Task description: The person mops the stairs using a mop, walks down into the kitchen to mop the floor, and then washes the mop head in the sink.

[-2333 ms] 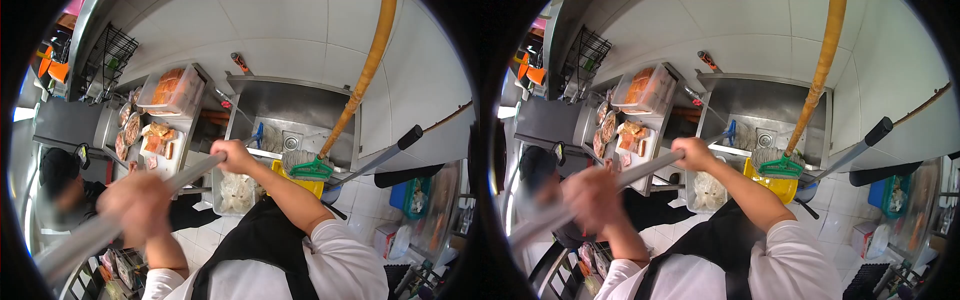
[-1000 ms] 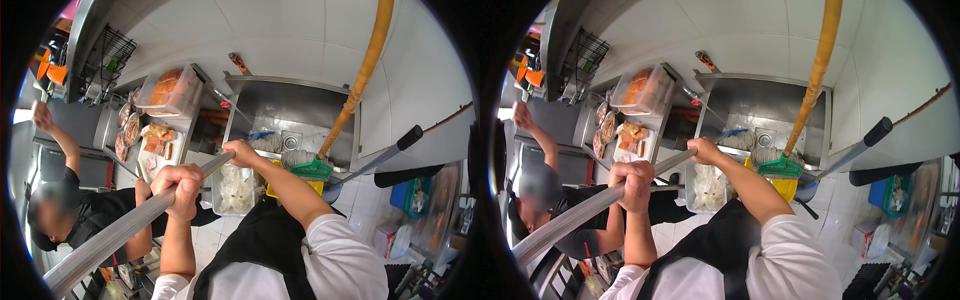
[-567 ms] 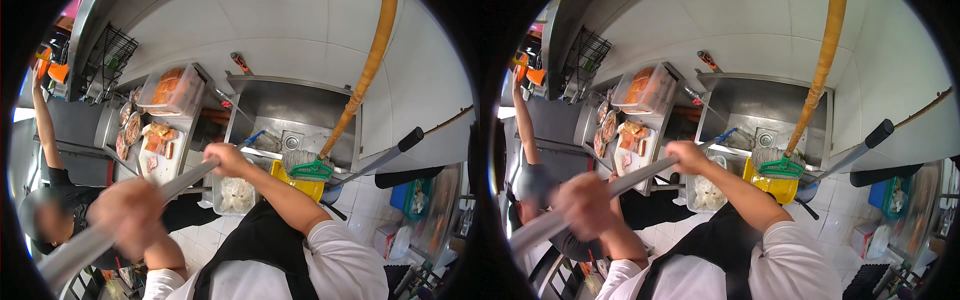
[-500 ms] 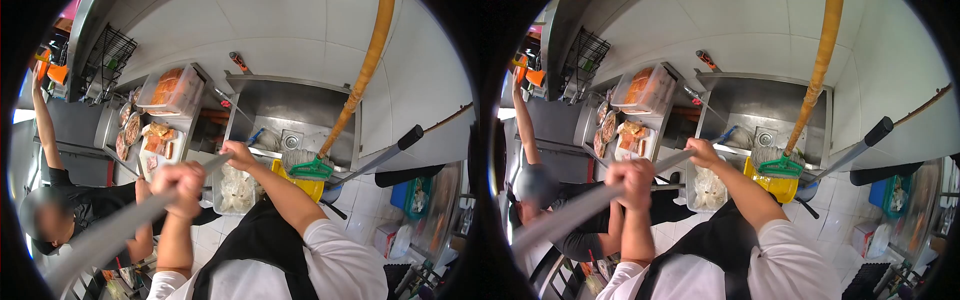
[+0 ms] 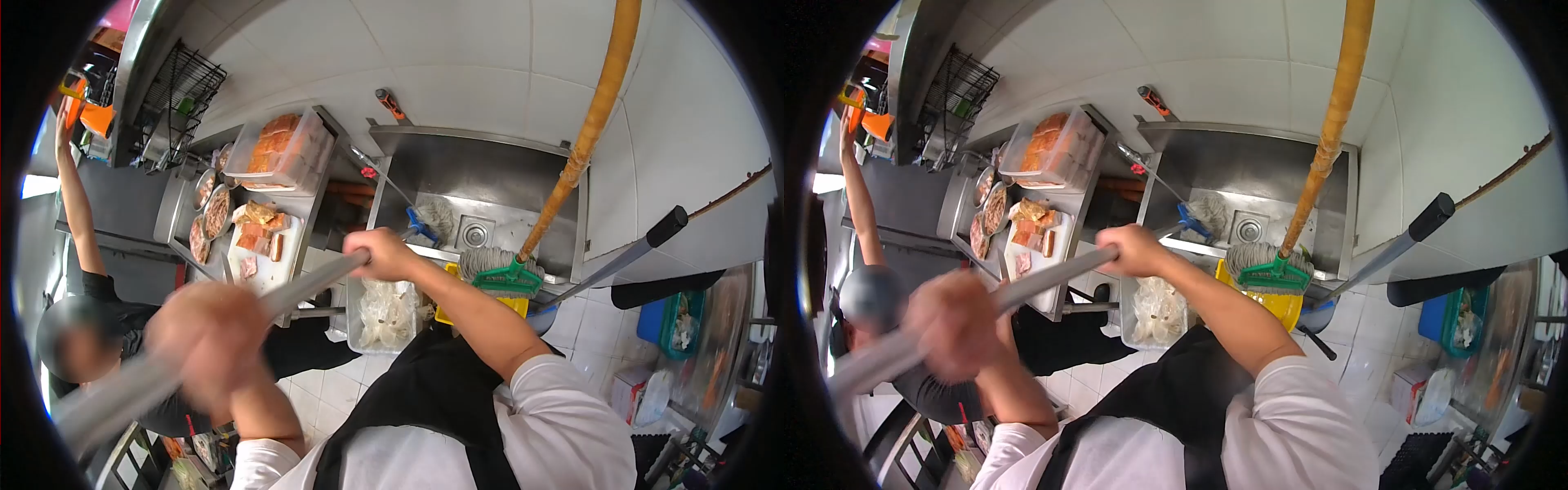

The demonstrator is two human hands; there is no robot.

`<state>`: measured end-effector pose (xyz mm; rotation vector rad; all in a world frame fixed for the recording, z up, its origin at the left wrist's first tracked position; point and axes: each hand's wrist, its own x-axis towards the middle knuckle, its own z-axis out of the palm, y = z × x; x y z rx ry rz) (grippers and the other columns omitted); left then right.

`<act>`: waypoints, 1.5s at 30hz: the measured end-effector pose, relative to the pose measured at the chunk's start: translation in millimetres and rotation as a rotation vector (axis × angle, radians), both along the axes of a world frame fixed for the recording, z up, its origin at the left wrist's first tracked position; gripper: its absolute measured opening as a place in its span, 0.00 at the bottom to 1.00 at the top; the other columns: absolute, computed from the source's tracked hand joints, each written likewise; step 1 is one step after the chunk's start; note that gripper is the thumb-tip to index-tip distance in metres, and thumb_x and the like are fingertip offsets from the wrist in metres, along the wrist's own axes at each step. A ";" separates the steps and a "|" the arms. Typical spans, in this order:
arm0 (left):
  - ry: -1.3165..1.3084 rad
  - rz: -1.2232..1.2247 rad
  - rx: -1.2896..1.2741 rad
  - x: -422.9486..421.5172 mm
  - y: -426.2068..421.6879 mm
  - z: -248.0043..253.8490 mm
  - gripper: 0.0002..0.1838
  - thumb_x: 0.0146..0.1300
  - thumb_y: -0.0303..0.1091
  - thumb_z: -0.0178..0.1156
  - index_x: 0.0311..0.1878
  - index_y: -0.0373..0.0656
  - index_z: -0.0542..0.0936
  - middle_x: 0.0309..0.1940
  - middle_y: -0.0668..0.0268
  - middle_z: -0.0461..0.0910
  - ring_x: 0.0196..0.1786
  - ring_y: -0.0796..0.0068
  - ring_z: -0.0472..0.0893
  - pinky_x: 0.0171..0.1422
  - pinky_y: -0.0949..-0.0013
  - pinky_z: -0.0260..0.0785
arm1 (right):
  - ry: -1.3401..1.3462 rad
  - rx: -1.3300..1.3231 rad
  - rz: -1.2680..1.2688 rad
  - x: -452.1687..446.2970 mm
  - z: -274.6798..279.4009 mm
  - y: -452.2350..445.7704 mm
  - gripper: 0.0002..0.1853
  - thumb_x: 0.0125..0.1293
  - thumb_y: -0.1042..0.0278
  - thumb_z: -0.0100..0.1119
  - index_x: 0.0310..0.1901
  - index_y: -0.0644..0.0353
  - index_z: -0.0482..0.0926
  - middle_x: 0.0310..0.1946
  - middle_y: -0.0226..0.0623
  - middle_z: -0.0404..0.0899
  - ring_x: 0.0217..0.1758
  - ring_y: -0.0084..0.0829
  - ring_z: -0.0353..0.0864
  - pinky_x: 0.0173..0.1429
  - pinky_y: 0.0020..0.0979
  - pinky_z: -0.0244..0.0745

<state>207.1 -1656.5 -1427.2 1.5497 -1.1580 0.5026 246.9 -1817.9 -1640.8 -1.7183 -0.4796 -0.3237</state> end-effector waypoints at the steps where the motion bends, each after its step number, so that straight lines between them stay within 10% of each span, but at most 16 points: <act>1: -0.119 0.475 0.051 4.7 -22.7 -45.7 0.12 0.63 0.31 0.61 0.24 0.41 0.73 0.17 0.65 0.72 0.19 0.74 0.72 0.22 0.72 0.63 | 0.121 0.051 -0.075 10.0 -44.9 1.3 0.11 0.49 0.69 0.70 0.27 0.59 0.75 0.24 0.40 0.78 0.29 0.41 0.79 0.34 0.35 0.71; 2: 0.452 -0.246 -0.129 -7.9 -39.9 -39.6 0.15 0.65 0.34 0.63 0.26 0.40 0.72 0.18 0.65 0.73 0.20 0.75 0.72 0.24 0.71 0.65 | 0.146 -0.025 -0.210 15.7 -70.5 5.3 0.13 0.48 0.62 0.70 0.24 0.57 0.74 0.23 0.42 0.78 0.31 0.47 0.80 0.34 0.41 0.73; 7: 0.242 -0.358 0.124 -17.1 1.7 35.2 0.20 0.62 0.42 0.66 0.22 0.39 0.72 0.10 0.68 0.68 0.12 0.73 0.67 0.18 0.69 0.62 | -0.057 -0.157 -0.017 2.0 -22.2 20.0 0.11 0.45 0.67 0.67 0.21 0.58 0.72 0.21 0.43 0.76 0.29 0.50 0.78 0.33 0.42 0.72; 11: 0.304 -1.139 -0.072 -31.3 9.5 123.7 0.16 0.52 0.35 0.71 0.20 0.44 0.72 0.10 0.68 0.69 0.10 0.78 0.69 0.13 0.77 0.61 | -0.182 -0.104 0.083 -27.7 63.2 32.7 0.12 0.43 0.65 0.70 0.21 0.56 0.74 0.17 0.40 0.74 0.25 0.49 0.78 0.28 0.40 0.70; 14: 0.250 -1.156 -0.137 -26.9 15.8 121.1 0.13 0.55 0.34 0.68 0.22 0.43 0.74 0.13 0.67 0.73 0.12 0.76 0.70 0.15 0.76 0.61 | -0.231 0.057 0.079 -32.9 80.0 29.2 0.12 0.45 0.67 0.71 0.23 0.56 0.73 0.18 0.38 0.76 0.24 0.46 0.77 0.28 0.37 0.70; 18: -0.080 0.216 0.150 -5.5 -26.7 -25.2 0.11 0.64 0.33 0.60 0.29 0.38 0.76 0.21 0.62 0.78 0.22 0.76 0.75 0.26 0.73 0.67 | -0.092 0.101 -0.094 -1.8 -9.8 25.8 0.13 0.52 0.65 0.69 0.22 0.57 0.72 0.18 0.41 0.75 0.24 0.48 0.77 0.28 0.39 0.70; 19: 0.439 -0.154 0.034 0.0 -12.8 -55.1 0.13 0.65 0.36 0.62 0.31 0.36 0.76 0.21 0.59 0.79 0.24 0.72 0.77 0.29 0.71 0.70 | -0.028 0.008 -0.202 3.3 -33.3 21.4 0.14 0.55 0.64 0.69 0.22 0.57 0.72 0.18 0.41 0.74 0.24 0.48 0.77 0.28 0.39 0.70; 24: 0.190 -0.165 0.215 -22.2 -5.2 -6.8 0.12 0.62 0.31 0.62 0.25 0.37 0.75 0.16 0.63 0.76 0.19 0.68 0.76 0.27 0.65 0.72 | -0.159 -0.073 -0.147 -10.7 2.5 17.4 0.16 0.57 0.62 0.68 0.20 0.57 0.71 0.16 0.42 0.73 0.24 0.48 0.77 0.28 0.41 0.70; 27: 0.206 -0.518 -0.188 -36.9 4.9 59.8 0.12 0.57 0.33 0.68 0.25 0.41 0.75 0.13 0.69 0.72 0.13 0.78 0.70 0.18 0.73 0.66 | -0.302 0.018 -0.092 -37.6 74.1 36.5 0.17 0.56 0.61 0.68 0.20 0.57 0.71 0.16 0.41 0.72 0.21 0.45 0.76 0.26 0.40 0.69; 31: 0.150 -0.931 -0.050 -27.7 13.7 82.4 0.05 0.62 0.29 0.63 0.32 0.41 0.78 0.18 0.67 0.76 0.17 0.78 0.75 0.24 0.74 0.70 | -0.316 0.009 -0.103 -50.1 90.4 41.0 0.17 0.57 0.61 0.67 0.20 0.57 0.71 0.15 0.40 0.72 0.20 0.43 0.76 0.24 0.38 0.69; 34: 0.338 -0.219 -0.090 2.4 39.6 -57.0 0.13 0.62 0.38 0.64 0.27 0.42 0.76 0.19 0.65 0.76 0.18 0.69 0.73 0.26 0.64 0.69 | -0.145 0.025 -0.168 -17.6 -3.3 22.6 0.12 0.55 0.63 0.66 0.22 0.56 0.74 0.20 0.40 0.76 0.26 0.45 0.79 0.29 0.41 0.72; 36: 0.274 -0.284 0.172 -14.0 -19.7 -68.2 0.12 0.66 0.35 0.61 0.31 0.36 0.77 0.20 0.60 0.78 0.21 0.66 0.76 0.26 0.67 0.69 | 0.010 -0.027 -0.216 -5.4 -43.2 11.3 0.08 0.53 0.65 0.66 0.24 0.55 0.76 0.24 0.40 0.79 0.31 0.46 0.82 0.33 0.42 0.75; 43: 0.134 -0.362 -0.050 -38.7 -10.7 36.1 0.14 0.66 0.41 0.60 0.28 0.44 0.74 0.10 0.73 0.70 0.10 0.80 0.64 0.17 0.75 0.60 | -0.235 -0.033 -0.197 -34.9 57.4 28.1 0.13 0.56 0.63 0.64 0.21 0.55 0.72 0.17 0.41 0.74 0.23 0.46 0.78 0.28 0.42 0.71; 45: 0.187 -0.711 -0.022 -37.1 -8.1 64.5 0.13 0.66 0.42 0.59 0.28 0.46 0.74 0.10 0.78 0.68 0.09 0.84 0.63 0.15 0.80 0.59 | -0.330 0.006 -0.215 -38.4 68.4 31.2 0.14 0.56 0.65 0.66 0.20 0.56 0.71 0.14 0.40 0.71 0.19 0.44 0.76 0.25 0.39 0.69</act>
